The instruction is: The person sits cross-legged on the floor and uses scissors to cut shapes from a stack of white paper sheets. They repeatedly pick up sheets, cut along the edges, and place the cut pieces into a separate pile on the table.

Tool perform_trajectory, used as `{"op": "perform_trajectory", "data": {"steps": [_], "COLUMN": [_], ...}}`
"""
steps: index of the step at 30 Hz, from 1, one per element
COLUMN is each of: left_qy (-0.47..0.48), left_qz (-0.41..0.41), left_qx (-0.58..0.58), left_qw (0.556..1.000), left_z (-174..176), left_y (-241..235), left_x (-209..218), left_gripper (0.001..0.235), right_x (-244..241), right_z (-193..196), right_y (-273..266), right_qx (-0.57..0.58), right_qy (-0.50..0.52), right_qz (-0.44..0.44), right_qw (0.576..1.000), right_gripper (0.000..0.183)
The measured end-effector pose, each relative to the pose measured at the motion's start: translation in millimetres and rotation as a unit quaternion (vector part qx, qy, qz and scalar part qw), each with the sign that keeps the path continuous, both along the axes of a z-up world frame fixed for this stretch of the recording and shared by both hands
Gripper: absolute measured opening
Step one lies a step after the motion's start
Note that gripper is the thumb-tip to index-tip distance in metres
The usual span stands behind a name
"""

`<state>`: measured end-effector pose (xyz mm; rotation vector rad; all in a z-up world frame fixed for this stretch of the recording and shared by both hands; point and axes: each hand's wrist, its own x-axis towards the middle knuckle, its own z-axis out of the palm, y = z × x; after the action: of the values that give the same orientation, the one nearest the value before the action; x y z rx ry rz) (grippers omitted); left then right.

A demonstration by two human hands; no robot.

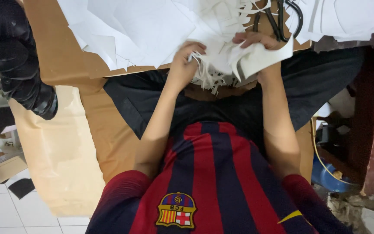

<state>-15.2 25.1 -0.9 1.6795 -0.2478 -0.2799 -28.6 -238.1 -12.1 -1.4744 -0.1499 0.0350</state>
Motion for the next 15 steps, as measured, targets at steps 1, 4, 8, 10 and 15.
{"op": "perform_trajectory", "data": {"steps": [1, 4, 8, 10, 15], "left_qy": [-0.003, -0.056, -0.063, -0.117, -0.211], "left_qz": [0.001, -0.112, -0.138, -0.153, 0.039], "left_qx": [0.000, 0.108, 0.197, 0.214, 0.237], "left_qw": [1.000, 0.986, 0.969, 0.958, 0.948], "left_z": [6.1, 28.1, 33.4, 38.5, -19.5], "left_y": [0.5, 0.6, 3.4, 4.7, -8.4], "left_x": [-0.9, -4.1, -2.2, 9.1, 70.1], "left_gripper": [0.040, 0.042, 0.068, 0.073, 0.045], "right_x": [-0.4, -1.5, -0.9, 6.8, 60.5], "right_z": [2.0, 10.4, 33.1, 44.7, 41.4], "right_y": [0.8, 8.6, 31.5, 39.7, 49.3], "right_qx": [0.000, -0.047, -0.271, -0.316, -0.394], "right_qy": [-0.003, -0.015, -0.011, -0.039, -0.169], "right_qz": [0.001, 0.098, 0.067, 0.061, 0.017], "right_qw": [1.000, 0.994, 0.960, 0.946, 0.903], "right_gripper": [0.011, 0.051, 0.039, 0.037, 0.044]}}
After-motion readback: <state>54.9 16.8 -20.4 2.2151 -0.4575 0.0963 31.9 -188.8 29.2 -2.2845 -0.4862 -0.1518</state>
